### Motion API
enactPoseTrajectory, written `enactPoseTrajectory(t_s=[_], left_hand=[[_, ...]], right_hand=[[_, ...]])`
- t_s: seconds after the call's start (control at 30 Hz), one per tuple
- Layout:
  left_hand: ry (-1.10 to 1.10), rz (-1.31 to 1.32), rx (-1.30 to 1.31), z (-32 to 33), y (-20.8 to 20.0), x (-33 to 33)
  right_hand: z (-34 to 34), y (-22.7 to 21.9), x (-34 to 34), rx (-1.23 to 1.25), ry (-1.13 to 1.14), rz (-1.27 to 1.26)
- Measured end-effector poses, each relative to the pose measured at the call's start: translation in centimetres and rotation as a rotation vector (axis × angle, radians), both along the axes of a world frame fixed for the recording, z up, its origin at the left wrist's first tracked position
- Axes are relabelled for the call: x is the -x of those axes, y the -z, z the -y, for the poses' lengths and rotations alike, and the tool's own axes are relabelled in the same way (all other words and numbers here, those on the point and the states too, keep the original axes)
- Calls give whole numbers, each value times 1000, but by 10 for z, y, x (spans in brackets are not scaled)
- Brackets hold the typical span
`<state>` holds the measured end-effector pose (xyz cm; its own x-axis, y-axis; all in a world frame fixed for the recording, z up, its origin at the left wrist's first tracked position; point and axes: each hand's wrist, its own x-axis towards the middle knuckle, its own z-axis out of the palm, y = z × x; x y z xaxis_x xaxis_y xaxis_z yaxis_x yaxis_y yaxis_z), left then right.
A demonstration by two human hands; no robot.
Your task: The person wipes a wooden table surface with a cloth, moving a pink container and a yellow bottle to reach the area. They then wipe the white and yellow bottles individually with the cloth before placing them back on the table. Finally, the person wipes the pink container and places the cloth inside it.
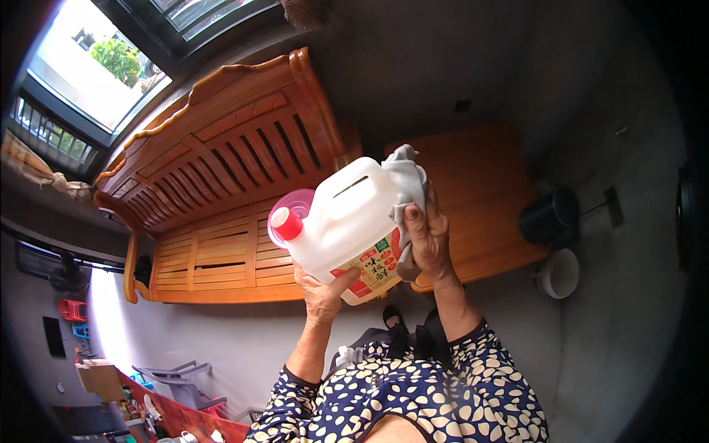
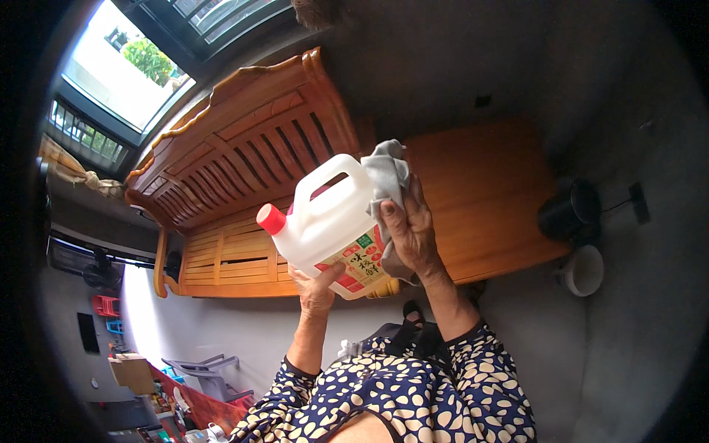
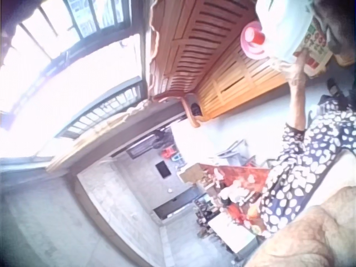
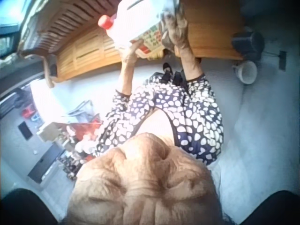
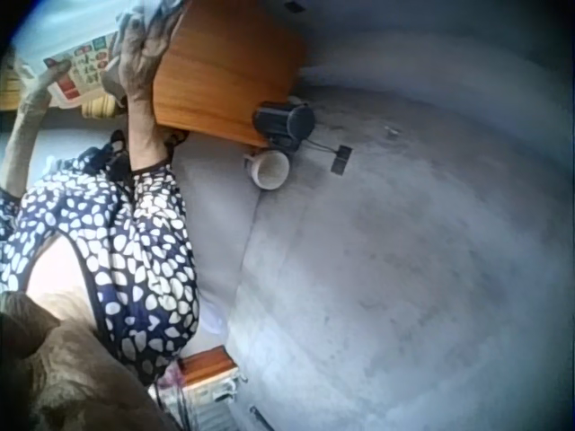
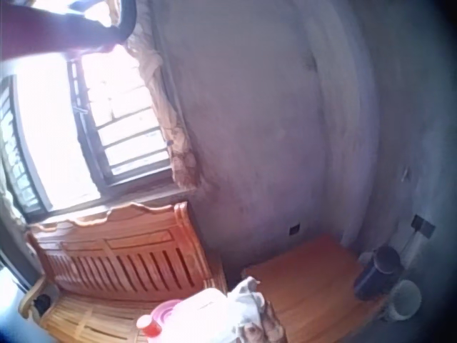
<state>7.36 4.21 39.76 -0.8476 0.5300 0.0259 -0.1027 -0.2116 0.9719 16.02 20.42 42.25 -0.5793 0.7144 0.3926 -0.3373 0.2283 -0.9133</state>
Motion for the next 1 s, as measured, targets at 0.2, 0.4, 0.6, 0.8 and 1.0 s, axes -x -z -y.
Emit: enactPoseTrajectory(t_s=[0.2,0.4,0.6,0.8,1.0], left_hand=[[50,113,-76,3,-16,-3],[26,-17,-63,4,-12,-5],[-83,-182,5,8,-20,-18],[-174,-354,46,19,-10,-25],[-76,-373,-20,30,-2,-31]], right_hand=[[34,29,-20,-547,247,-15],[26,9,-6,-211,174,0],[37,-45,-3,-819,407,263],[60,-72,-20,-981,169,473],[39,-85,-19,-743,-24,837]])
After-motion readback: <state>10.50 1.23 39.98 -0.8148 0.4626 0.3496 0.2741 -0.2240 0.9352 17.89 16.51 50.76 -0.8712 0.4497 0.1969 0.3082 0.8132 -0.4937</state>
